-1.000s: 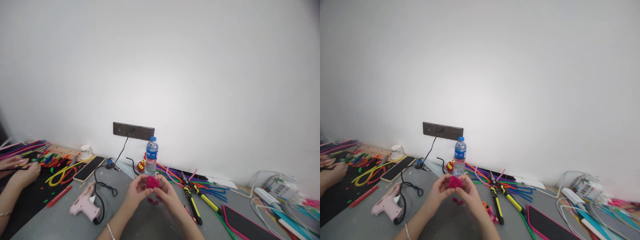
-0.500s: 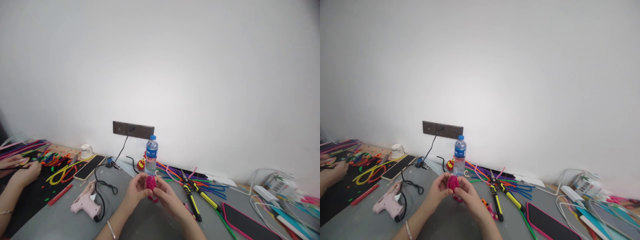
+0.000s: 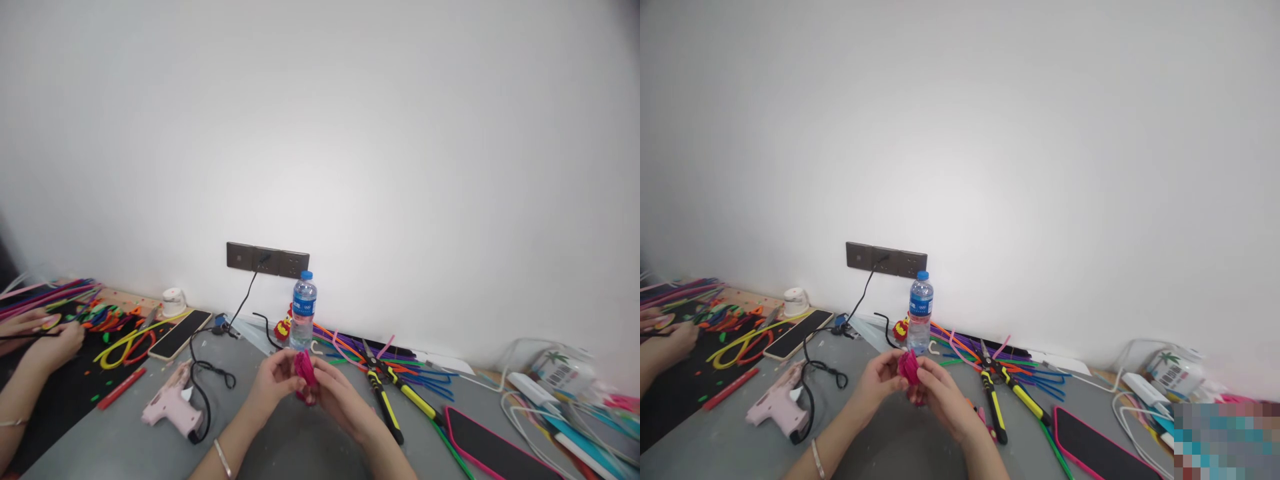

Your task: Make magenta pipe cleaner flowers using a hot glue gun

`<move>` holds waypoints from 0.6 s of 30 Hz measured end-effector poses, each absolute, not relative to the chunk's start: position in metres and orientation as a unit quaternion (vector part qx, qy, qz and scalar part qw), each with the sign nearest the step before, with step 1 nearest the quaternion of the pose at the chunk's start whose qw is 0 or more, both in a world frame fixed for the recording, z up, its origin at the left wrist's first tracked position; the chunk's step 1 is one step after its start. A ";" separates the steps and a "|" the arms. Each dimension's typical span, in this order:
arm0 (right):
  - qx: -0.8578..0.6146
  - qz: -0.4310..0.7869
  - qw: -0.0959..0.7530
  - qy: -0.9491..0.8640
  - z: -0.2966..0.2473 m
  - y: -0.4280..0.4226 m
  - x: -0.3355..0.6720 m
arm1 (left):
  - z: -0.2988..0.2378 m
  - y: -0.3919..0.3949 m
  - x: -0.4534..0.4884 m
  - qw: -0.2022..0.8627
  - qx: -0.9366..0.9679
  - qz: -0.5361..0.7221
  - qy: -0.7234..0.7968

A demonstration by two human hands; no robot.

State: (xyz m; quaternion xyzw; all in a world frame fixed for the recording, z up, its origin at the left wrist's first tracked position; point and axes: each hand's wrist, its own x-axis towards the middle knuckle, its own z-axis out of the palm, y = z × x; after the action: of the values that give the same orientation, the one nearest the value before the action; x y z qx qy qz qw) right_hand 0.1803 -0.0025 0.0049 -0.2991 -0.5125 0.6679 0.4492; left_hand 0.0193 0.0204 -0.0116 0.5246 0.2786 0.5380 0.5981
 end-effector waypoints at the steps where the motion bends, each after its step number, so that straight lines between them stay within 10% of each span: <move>1: -0.301 0.665 0.450 -0.516 0.005 -0.003 0.180 | -0.012 0.020 0.019 0.597 0.524 0.538 0.281; 18: -0.268 0.687 0.450 -0.503 0.009 -0.006 0.178 | -0.011 0.021 0.022 0.647 0.509 0.530 0.205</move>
State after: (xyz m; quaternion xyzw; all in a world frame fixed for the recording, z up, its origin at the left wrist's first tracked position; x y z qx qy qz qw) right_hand 0.1776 -0.0062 0.0088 -0.2683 -0.5034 0.6868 0.4504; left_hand 0.0221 0.0212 -0.0109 0.5090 0.2054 0.5296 0.6467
